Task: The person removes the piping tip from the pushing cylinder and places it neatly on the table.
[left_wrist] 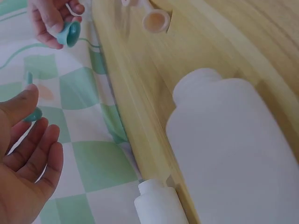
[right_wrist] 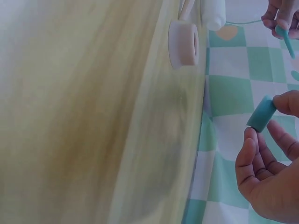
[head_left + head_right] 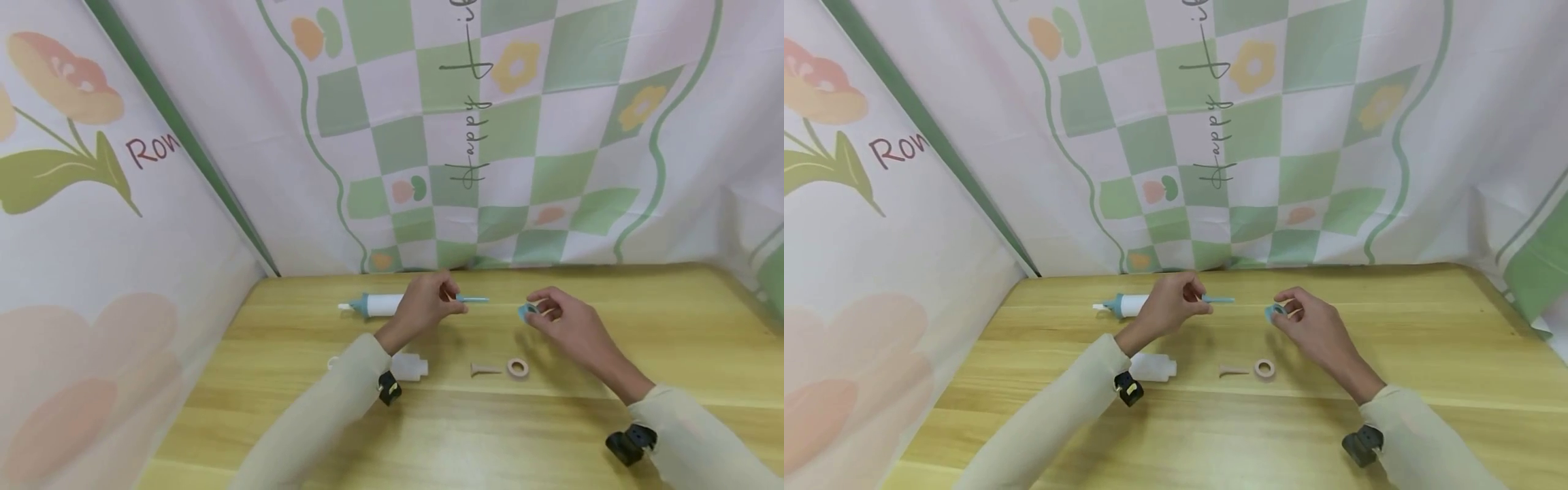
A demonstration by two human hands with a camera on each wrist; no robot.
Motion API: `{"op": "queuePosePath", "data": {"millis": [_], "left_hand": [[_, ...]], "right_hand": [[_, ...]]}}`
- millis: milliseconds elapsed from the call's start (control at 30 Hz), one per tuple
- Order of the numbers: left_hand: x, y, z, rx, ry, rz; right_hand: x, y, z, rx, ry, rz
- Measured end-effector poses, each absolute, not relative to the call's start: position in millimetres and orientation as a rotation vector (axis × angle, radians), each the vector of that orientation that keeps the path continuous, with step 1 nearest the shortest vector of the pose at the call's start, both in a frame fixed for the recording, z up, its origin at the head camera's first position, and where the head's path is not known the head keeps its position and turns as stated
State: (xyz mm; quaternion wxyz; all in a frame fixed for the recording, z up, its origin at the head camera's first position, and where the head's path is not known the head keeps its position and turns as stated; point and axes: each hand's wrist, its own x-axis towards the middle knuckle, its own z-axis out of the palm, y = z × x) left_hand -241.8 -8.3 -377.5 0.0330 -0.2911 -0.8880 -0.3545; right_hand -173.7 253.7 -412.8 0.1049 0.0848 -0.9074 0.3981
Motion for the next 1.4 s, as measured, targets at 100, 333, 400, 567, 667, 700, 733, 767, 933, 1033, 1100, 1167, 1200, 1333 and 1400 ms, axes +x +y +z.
{"op": "queuePosePath", "data": {"millis": [100,333,400,567,667,700,733,767,933,1033,1100,1167,1200,1333,1400], "left_hand": [[-248,-5,-379,-0.882,-2.769,-1.095],[-262,1,-386,-0.877,-2.851,-1.025],[-266,0,-387,-0.888,-2.870,-1.026],[-276,1,-391,-0.908,-2.915,-1.059],[-283,4,-392,-0.909,-2.937,-1.062],[-285,6,-393,-0.913,-2.941,-1.058],[-288,7,-393,-0.916,-2.952,-1.038],[-289,9,-393,-0.915,-2.961,-1.023],[-296,15,-396,-0.929,-3.000,-1.015],[-299,16,-398,-0.956,-3.025,-0.994],[-302,18,-400,-0.970,-3.051,-0.937],[-304,19,-402,-0.962,-3.082,-0.872],[-305,20,-403,-0.955,-3.101,-0.836],[-309,25,-406,-0.942,-3.143,-0.727],[-310,27,-408,-0.921,-3.171,-0.707]], "right_hand": [[-178,254,-413,0.247,-2.683,1.189],[-186,252,-414,0.253,-2.711,1.160],[-189,251,-415,0.253,-2.718,1.170],[-196,249,-420,0.249,-2.735,1.213],[-201,250,-421,0.242,-2.731,1.208],[-202,250,-421,0.241,-2.729,1.205],[-204,251,-422,0.242,-2.730,1.201],[-205,251,-422,0.245,-2.730,1.197],[-214,251,-422,0.256,-2.756,1.195],[-220,248,-422,0.266,-2.773,1.202],[-224,246,-423,0.280,-2.788,1.203],[-227,245,-424,0.296,-2.804,1.199],[-229,245,-425,0.301,-2.812,1.196],[-233,245,-429,0.300,-2.826,1.171],[-235,245,-430,0.303,-2.834,1.166]]}}
